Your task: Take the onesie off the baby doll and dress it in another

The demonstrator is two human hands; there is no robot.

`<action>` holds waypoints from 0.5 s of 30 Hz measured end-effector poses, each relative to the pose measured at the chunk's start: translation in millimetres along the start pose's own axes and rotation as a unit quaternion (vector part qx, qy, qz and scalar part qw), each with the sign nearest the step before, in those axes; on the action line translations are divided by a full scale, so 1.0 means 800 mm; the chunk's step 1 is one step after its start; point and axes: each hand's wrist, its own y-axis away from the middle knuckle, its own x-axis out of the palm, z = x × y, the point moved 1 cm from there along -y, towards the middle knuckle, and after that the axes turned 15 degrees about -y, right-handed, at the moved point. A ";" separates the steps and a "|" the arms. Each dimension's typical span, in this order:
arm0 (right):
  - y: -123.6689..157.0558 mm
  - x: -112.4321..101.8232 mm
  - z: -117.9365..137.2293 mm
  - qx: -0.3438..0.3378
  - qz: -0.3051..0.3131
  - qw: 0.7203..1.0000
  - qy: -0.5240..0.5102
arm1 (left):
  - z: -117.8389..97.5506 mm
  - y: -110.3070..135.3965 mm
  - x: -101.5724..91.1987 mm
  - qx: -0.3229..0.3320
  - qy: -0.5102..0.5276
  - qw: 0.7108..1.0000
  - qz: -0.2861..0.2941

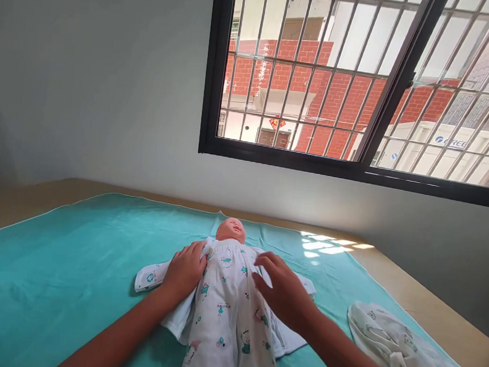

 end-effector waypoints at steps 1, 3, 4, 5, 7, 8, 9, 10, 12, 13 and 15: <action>-0.015 0.011 0.014 -0.023 0.014 0.999 -0.023 | 0.001 -0.001 0.003 -0.012 -0.004 1.000 -0.001; -0.045 0.036 0.032 -0.051 0.049 0.997 -0.040 | 0.007 -0.001 0.009 -0.044 -0.010 0.999 -0.003; -0.060 0.047 0.036 -0.057 0.069 0.996 -0.031 | 0.011 -0.001 0.011 -0.064 -0.014 0.998 -0.002; -0.075 0.058 0.038 -0.058 0.095 0.994 -0.014 | 0.016 0.000 0.012 -0.082 -0.018 0.996 0.001; -0.103 0.077 0.038 -0.056 0.154 0.986 0.025 | 0.025 0.001 0.012 -0.111 -0.025 0.993 0.012; -0.116 0.084 0.037 -0.055 0.182 0.981 0.039 | 0.030 0.001 0.011 -0.123 -0.028 0.992 0.020; -0.129 0.090 0.037 -0.054 0.206 0.976 0.047 | 0.034 0.000 0.009 -0.132 -0.031 0.990 0.029; -0.141 0.095 0.036 -0.052 0.223 0.972 0.048 | 0.037 -0.001 0.008 -0.139 -0.034 0.989 0.037; -0.162 0.104 0.036 -0.047 0.249 0.967 0.039 | 0.044 -0.004 0.005 -0.149 -0.036 0.987 0.048; -0.171 0.109 0.035 -0.043 0.263 0.963 0.033 | 0.046 -0.005 0.005 -0.153 -0.036 0.986 0.052; -0.187 0.118 0.035 -0.031 0.288 0.957 0.020 | 0.051 -0.007 0.004 -0.158 -0.033 0.985 0.058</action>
